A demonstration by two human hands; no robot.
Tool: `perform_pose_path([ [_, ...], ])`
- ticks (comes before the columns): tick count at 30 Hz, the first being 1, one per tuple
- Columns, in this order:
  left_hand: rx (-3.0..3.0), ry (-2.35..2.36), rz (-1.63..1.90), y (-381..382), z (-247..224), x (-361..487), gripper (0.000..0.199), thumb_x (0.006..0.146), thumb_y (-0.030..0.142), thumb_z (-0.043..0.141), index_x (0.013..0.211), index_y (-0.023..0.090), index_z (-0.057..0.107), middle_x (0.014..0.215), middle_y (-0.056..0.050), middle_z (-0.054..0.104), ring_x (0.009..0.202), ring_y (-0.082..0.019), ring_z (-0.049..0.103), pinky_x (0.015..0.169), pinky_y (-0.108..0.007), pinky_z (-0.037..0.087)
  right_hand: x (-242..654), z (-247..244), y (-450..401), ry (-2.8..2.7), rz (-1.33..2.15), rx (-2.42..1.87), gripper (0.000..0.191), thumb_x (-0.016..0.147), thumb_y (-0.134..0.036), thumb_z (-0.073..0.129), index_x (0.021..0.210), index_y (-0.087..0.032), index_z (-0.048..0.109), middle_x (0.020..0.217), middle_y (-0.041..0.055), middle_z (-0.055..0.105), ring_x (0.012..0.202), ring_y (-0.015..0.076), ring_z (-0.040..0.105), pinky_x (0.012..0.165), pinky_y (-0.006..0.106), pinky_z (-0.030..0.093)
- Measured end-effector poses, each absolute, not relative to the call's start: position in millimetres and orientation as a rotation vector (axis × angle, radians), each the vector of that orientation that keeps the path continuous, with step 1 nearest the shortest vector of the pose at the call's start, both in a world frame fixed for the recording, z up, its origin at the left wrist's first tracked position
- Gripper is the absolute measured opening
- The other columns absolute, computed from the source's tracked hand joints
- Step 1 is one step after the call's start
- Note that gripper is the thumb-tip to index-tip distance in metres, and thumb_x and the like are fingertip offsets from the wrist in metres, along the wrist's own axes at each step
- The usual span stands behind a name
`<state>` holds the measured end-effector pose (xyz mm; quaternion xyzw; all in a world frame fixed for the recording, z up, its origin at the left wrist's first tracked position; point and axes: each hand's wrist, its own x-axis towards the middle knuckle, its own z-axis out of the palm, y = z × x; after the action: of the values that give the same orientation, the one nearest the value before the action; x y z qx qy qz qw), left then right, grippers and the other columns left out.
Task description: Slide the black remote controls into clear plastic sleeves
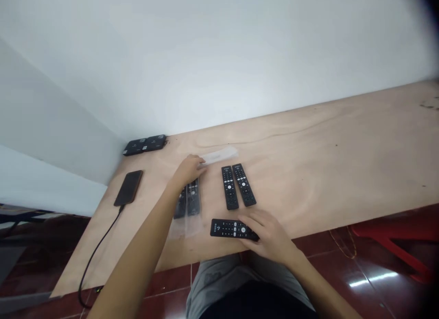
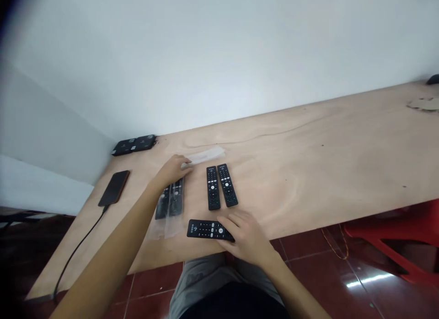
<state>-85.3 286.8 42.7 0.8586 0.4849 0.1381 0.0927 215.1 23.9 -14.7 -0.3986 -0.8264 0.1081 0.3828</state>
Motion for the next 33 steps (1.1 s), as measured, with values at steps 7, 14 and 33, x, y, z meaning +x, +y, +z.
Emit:
perform_pose_path([
  [7,2.594,1.457,0.328,287.0,38.6,-80.7,0.024,0.103,0.022,0.060,0.102,0.021,0.084,0.112,-0.014,0.084,0.116,-0.035,0.073,0.108,-0.049,0.058,215.1,-20.9,23.1,-2.020,0.304,-1.041,0.053,0.106,-0.028,0.079,0.156,-0.023,0.063,0.137,0.0185,0.082,0.119,0.0388,0.081,0.100,0.059,0.070],
  [14,2.584,1.504,0.325,284.9,35.1,-85.9,0.025,0.099,0.027,0.068,0.117,0.018,0.083,0.124,-0.018,0.082,0.123,-0.039,0.072,0.109,-0.050,0.058,214.2,-19.8,24.3,-2.023,0.351,-1.052,0.055,0.107,-0.029,0.079,0.159,-0.028,0.060,0.140,0.0161,0.081,0.122,0.0382,0.080,0.102,0.059,0.068],
  [33,2.582,1.433,1.014,153.0,67.3,-108.7,0.019,0.114,0.027,0.059,0.114,0.025,0.078,0.115,-0.011,0.082,0.115,-0.030,0.077,0.107,-0.050,0.064,254.9,-6.6,18.4,-2.111,0.592,-1.072,0.055,0.102,-0.029,0.086,0.154,-0.033,0.070,0.131,0.0094,0.080,0.125,0.0359,0.074,0.111,0.062,0.064],
])
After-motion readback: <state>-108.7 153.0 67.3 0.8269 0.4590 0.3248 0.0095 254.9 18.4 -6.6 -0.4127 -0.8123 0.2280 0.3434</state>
